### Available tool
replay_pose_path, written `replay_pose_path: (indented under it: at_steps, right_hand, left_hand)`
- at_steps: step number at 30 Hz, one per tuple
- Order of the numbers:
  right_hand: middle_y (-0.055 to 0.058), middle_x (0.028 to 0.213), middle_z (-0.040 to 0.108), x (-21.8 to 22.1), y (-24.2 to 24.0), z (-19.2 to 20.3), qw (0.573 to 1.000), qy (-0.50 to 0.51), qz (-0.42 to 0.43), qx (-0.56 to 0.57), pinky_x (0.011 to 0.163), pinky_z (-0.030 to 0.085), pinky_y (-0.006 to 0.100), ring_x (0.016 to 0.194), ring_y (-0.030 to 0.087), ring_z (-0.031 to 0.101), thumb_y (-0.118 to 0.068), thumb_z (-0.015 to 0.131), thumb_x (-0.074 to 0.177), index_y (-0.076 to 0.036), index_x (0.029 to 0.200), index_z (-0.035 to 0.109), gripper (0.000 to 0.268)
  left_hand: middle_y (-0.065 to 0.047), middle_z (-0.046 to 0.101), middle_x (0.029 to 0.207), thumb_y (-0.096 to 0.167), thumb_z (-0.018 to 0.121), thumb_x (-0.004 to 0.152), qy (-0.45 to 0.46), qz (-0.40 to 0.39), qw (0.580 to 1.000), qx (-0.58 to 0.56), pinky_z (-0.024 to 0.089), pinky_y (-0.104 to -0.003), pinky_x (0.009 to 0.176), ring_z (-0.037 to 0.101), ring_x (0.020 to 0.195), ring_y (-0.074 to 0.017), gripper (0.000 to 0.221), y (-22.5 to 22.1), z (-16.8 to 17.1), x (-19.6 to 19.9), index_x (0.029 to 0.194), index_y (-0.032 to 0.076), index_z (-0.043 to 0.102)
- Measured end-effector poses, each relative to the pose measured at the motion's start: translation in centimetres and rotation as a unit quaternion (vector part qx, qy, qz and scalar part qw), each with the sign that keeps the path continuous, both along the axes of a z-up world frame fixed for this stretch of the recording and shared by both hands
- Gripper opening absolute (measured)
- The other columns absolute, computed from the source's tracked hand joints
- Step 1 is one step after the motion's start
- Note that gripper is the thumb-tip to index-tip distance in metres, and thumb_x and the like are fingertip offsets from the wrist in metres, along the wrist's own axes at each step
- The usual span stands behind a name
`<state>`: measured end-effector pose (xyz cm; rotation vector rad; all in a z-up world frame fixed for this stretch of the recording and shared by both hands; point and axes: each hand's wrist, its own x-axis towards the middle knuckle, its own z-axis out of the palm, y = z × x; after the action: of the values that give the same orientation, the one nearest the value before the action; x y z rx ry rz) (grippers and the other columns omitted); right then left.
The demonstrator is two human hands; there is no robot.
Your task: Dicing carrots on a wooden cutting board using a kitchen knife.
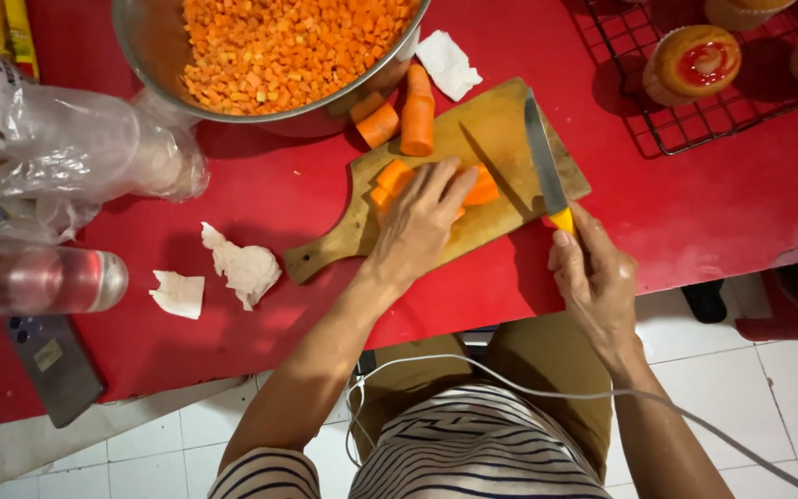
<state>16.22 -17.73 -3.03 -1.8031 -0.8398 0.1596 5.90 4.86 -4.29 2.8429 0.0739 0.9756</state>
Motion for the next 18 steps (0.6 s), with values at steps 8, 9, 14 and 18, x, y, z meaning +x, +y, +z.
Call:
replay_pose_path:
  at_steps: [8, 9, 14, 18]
  right_hand:
    - [0.010, 0.066, 0.064, -0.3, 0.1, 0.7, 1.000, -0.005, 0.004, -0.007, 0.052, 0.049, 0.033, 0.053, 0.020, 0.063, -0.007, 0.055, 0.108, 0.000, 0.142, 0.062, 0.035]
    - [0.010, 0.066, 0.064, -0.3, 0.0, 0.6, 1.000, -0.004, 0.003, -0.008, 0.052, 0.049, 0.033, 0.053, 0.020, 0.063, -0.007, 0.055, 0.108, 0.000, 0.142, 0.062, 0.035]
    - [0.010, 0.064, 0.063, -0.2, 0.0, 0.5, 1.000, -0.010, 0.007, -0.005, 0.053, 0.051, 0.034, 0.054, 0.021, 0.064, -0.007, 0.055, 0.108, 0.001, 0.141, 0.062, 0.035]
    - [0.010, 0.064, 0.063, -0.4, 0.0, 0.6, 1.000, -0.010, 0.002, -0.005, 0.053, 0.051, 0.033, 0.053, 0.021, 0.063, -0.008, 0.055, 0.108, 0.000, 0.141, 0.062, 0.035]
  left_hand:
    - [-0.024, 0.057, 0.128, 0.028, 0.057, 0.107, -0.014, 0.041, 0.999, 0.023, 0.055, -0.046, 0.074, 0.061, 0.096, -0.0386, 0.039, -2.4, 2.4, -0.2, 0.135, 0.001, 0.060]
    - [-0.024, 0.057, 0.128, 0.028, 0.057, 0.107, -0.014, 0.040, 0.999, 0.022, 0.055, -0.046, 0.074, 0.061, 0.096, -0.0386, 0.039, -2.7, 2.5, -0.3, 0.135, 0.001, 0.060]
    - [-0.025, 0.059, 0.121, 0.022, 0.060, 0.105, 0.015, 0.029, 0.999, 0.010, 0.051, -0.044, 0.070, 0.058, 0.093, -0.0372, 0.035, -2.6, 1.9, -0.2, 0.131, -0.001, 0.062]
    - [-0.022, 0.060, 0.114, 0.019, 0.059, 0.105, -0.007, 0.022, 0.999, 0.028, 0.051, -0.041, 0.069, 0.059, 0.090, -0.0350, 0.029, -2.5, 1.4, -0.3, 0.126, 0.000, 0.065]
